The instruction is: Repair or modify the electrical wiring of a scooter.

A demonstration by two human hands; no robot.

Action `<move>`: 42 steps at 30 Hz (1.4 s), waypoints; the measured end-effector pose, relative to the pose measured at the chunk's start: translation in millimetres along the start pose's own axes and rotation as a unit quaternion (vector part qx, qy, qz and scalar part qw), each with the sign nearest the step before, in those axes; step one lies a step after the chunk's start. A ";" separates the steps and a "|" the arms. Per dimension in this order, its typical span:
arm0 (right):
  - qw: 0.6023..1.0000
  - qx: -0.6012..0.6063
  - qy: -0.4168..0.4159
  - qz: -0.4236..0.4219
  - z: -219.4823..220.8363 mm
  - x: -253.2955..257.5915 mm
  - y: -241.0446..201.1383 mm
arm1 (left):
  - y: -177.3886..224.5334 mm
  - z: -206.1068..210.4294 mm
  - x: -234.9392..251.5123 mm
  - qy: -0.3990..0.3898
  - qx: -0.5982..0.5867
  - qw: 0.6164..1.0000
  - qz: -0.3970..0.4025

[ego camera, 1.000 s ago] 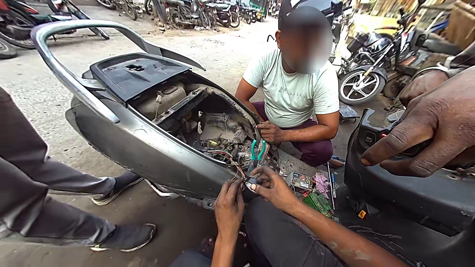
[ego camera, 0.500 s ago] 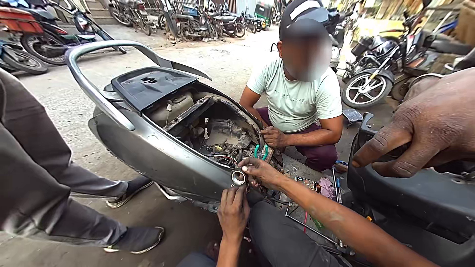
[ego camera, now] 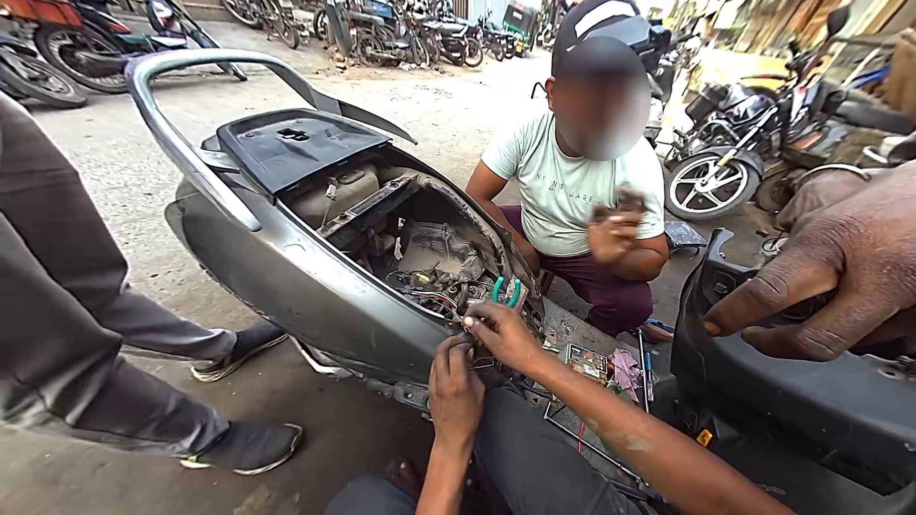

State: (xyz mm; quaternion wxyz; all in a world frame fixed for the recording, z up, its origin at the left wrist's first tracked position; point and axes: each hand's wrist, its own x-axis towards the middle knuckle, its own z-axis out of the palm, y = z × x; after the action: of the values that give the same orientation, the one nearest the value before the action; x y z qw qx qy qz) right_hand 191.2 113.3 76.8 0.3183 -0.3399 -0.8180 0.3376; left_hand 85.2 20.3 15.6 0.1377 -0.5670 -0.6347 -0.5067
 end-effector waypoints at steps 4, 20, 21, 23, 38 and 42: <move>0.989 0.090 0.035 0.108 20.7 -35.4 7.2 | -1.5 -6.9 6.2 0.021 -0.083 0.991 -0.099; 0.989 -0.133 0.046 0.035 14.1 -80.2 -2.1 | -10.2 -17.3 0.2 -0.054 -0.196 0.967 -0.157; 0.988 -0.144 0.032 0.037 9.9 -82.1 -3.6 | -10.8 -17.9 -0.6 -0.062 -0.188 0.968 -0.154; 0.988 -0.149 0.007 0.041 3.1 -87.0 -7.9 | -12.2 -18.8 -1.9 -0.074 -0.175 0.971 -0.146; 0.996 -0.065 -0.064 0.012 -29.4 -59.0 -39.7 | -17.1 -36.4 -8.3 -0.110 0.007 0.993 0.031; 0.990 -0.050 -0.130 -0.017 -33.8 -19.8 -58.3 | -16.0 -39.6 -7.7 -0.087 0.044 0.994 0.052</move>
State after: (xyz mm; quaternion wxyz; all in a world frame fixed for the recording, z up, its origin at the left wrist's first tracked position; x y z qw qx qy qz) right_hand 207.8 77.9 135.1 0.1973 -0.2945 -0.8738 0.3328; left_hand 58.1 -13.3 19.7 0.1328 -0.6347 -0.6355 -0.4191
